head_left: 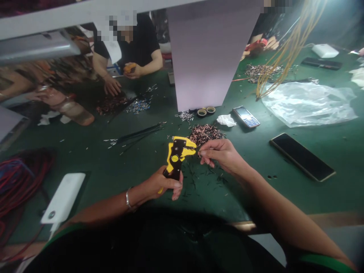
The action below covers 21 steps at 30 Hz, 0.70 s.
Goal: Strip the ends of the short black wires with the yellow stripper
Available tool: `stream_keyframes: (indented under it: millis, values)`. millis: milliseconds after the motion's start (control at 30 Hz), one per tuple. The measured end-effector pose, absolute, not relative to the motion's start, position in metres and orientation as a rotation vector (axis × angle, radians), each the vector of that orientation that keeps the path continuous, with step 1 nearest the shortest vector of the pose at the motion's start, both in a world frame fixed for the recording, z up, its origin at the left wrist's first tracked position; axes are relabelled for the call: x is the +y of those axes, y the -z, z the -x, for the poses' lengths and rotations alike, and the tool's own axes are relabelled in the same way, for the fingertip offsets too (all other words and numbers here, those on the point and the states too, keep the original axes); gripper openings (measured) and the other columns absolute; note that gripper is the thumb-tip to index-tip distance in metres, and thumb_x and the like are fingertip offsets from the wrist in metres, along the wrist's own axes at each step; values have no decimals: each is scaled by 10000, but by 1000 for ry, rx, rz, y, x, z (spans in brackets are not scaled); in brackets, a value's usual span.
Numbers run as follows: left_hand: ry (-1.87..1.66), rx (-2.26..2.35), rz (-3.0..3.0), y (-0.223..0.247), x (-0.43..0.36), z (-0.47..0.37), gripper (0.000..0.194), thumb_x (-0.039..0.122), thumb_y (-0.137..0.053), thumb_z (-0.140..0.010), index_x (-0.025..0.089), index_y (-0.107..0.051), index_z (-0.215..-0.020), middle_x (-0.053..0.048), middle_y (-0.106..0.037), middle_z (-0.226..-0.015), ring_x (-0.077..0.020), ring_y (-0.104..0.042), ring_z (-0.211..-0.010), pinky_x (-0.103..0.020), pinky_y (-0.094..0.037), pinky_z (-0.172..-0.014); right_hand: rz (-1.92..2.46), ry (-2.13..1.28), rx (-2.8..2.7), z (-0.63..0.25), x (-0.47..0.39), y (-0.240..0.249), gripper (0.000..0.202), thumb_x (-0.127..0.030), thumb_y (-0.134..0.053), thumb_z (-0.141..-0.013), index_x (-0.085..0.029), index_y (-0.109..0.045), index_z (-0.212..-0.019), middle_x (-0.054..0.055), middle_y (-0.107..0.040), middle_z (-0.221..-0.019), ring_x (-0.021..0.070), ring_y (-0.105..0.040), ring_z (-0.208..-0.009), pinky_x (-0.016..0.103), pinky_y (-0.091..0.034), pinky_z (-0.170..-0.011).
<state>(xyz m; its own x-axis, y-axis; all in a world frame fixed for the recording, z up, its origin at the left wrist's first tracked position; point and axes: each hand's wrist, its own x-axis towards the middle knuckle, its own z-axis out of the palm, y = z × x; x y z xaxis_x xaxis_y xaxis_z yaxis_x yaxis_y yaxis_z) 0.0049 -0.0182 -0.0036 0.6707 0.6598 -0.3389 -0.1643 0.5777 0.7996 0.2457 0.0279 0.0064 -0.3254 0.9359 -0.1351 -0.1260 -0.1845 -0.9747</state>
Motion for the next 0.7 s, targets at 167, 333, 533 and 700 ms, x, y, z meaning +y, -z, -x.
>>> stream_keyframes:
  millis: [167,333,533,700]
  values:
    - [-511,644,-818,4,-18,-4,260,296,-795,-684,123,-614,-758,-6,-595,-548,-136,-558,-464,-274,-482,-467,1030,-1642,-1229,-244,28,-6,77,-249,-767,-693,-180,-732,-692,-19,-623,-465,102,-546,-416,241,-364,-395]
    - [-515,630,-805,3,-18,-5,265,303,-801,-680,126,-616,-751,7,-583,-551,-135,-566,-465,-275,-492,-470,1009,-1657,-1215,-244,28,-5,92,-262,-782,-701,-181,-740,-711,-14,-630,-476,113,-576,-441,242,-372,-397]
    - [-518,672,-792,3,-20,-5,252,279,-789,-685,138,-585,-726,18,-570,-511,-122,-538,-434,-256,-479,-436,981,-1662,-1210,-244,28,-4,88,-262,-784,-703,-184,-744,-712,-19,-626,-471,111,-584,-441,234,-374,-394]
    - [-524,728,-801,8,-21,-4,265,292,-781,-684,153,-555,-694,39,-537,-450,-110,-501,-366,-240,-449,-391,974,-1657,-1224,-243,28,-4,80,-251,-777,-700,-179,-743,-702,-19,-628,-465,109,-580,-431,228,-367,-383]
